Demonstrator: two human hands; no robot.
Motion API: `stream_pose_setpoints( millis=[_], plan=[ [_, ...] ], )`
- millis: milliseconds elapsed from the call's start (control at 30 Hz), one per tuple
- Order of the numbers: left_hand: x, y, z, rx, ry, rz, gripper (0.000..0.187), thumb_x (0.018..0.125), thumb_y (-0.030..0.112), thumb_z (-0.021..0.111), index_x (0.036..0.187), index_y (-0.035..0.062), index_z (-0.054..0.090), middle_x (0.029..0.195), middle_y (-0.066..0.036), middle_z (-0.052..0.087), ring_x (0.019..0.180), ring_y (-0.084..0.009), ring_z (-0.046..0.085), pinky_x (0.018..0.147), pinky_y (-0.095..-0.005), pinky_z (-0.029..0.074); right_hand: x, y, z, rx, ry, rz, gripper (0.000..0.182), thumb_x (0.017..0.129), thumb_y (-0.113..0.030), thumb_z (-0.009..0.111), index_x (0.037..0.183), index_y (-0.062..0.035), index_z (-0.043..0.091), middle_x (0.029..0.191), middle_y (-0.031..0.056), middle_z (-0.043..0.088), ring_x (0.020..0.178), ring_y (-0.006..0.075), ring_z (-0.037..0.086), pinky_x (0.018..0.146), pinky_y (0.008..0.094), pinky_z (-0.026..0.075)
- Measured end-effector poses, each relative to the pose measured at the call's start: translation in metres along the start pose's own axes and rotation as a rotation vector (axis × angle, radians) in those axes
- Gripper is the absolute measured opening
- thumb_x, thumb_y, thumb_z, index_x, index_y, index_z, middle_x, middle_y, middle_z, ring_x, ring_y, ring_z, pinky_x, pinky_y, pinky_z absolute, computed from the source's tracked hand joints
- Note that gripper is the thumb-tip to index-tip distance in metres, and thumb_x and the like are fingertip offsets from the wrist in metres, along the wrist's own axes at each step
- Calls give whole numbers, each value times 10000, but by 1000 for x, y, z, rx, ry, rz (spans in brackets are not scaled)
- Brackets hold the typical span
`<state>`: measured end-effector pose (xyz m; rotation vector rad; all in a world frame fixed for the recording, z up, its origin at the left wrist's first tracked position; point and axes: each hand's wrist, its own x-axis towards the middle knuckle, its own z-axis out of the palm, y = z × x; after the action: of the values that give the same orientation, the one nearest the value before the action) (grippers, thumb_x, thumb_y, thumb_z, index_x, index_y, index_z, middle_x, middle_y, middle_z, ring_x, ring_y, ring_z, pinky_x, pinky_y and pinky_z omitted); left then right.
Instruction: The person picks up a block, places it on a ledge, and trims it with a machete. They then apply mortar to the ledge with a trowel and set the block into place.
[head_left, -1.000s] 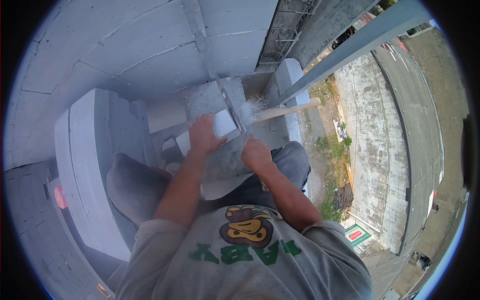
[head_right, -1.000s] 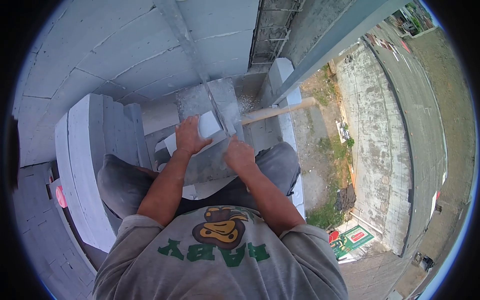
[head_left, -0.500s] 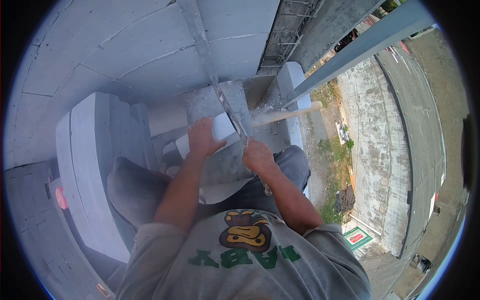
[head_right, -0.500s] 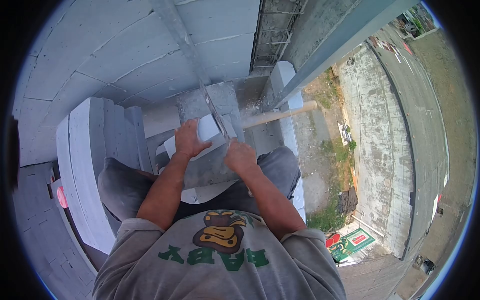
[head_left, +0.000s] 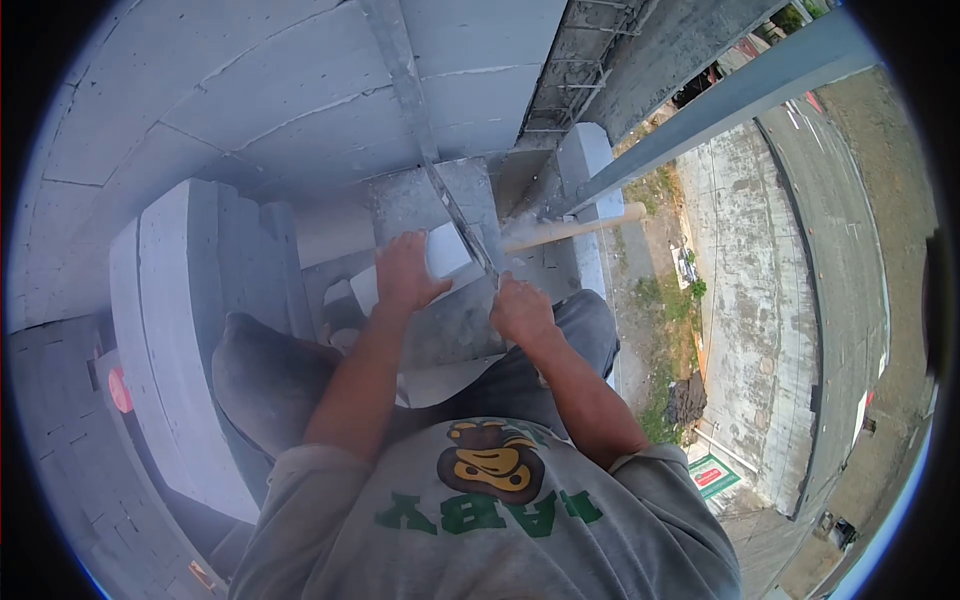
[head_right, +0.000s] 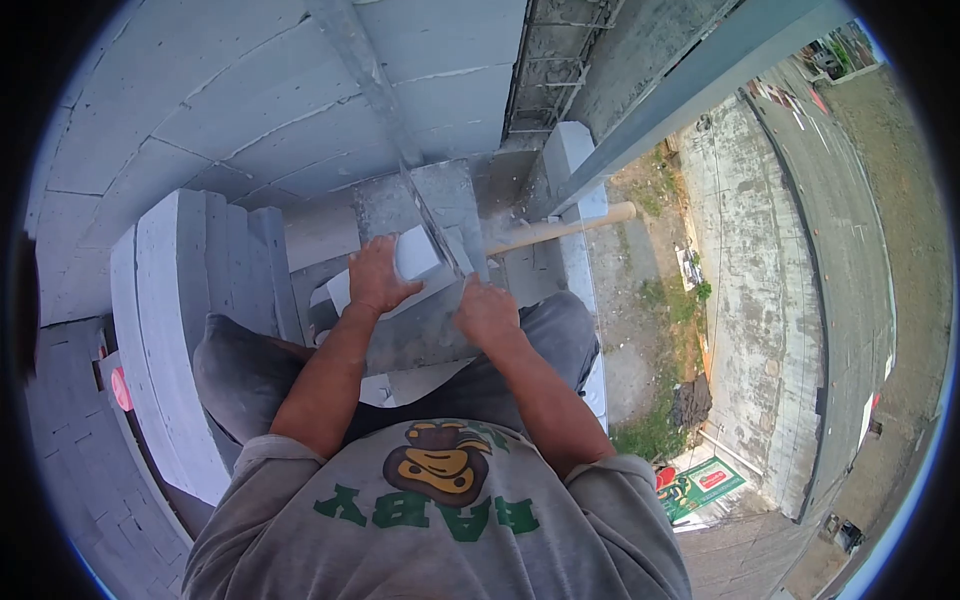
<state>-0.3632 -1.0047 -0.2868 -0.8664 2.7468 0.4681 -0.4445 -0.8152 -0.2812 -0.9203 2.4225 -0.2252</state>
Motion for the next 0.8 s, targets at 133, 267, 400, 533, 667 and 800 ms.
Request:
stream_pose_setpoints(
  millis=[133, 267, 400, 533, 667, 800],
  plan=[
    [0, 0, -1, -23, -23, -17, 956, 597, 466, 859, 1395, 104, 476, 1313, -91, 535, 1270, -280, 485, 1070, -495, 360, 15, 13, -23, 83, 31, 58, 376, 923, -185, 531, 1228, 34, 548, 976, 250, 706, 889, 400, 701, 802, 453, 550],
    [-7, 0, 4, -6, 19, -2, 947, 605, 471, 852, 1391, 103, 475, 1293, -92, 538, 1264, -282, 489, 1062, -503, 364, 15, 20, -34, 938, 79, 181, 314, 943, -234, 563, 1102, 36, 587, 778, 187, 696, 730, 342, 707, 714, 430, 554],
    [-2, -4, 4, -22, 19, 22, 951, 606, 473, 851, 1393, 102, 467, 1292, -94, 533, 1261, -285, 488, 1062, -518, 364, 8, 20, -5, 838, -231, 193, 269, 967, -239, 566, 1029, 22, 587, 676, 104, 642, 599, 210, 663, 539, 369, 530],
    [-4, -4, 4, -29, 19, 14, 947, 608, 471, 850, 1391, 102, 467, 1309, -96, 525, 1264, -287, 485, 1069, -522, 359, -1, 45, -19, 1180, -394, 214, 238, 979, -225, 550, 1016, 7, 584, 677, 97, 642, 545, 187, 638, 487, 323, 502],
    [-1, -3, 1, -14, 1, 6, 940, 613, 471, 848, 1390, 104, 466, 1321, -97, 521, 1276, -286, 475, 1072, -518, 357, 10, 49, -31, 1401, -78, 187, 225, 983, -218, 548, 1001, 5, 578, 687, 114, 647, 508, 199, 624, 491, 324, 501],
    [-2, -3, 2, -21, -2, 8, 957, 616, 474, 846, 1407, 104, 453, 1329, -94, 517, 1291, -288, 464, 1077, -523, 350, 15, 33, 6, 1292, -191, 136, 225, 985, -218, 547, 948, 2, 578, 679, 121, 639, 491, 207, 615, 479, 330, 494]
  ],
)
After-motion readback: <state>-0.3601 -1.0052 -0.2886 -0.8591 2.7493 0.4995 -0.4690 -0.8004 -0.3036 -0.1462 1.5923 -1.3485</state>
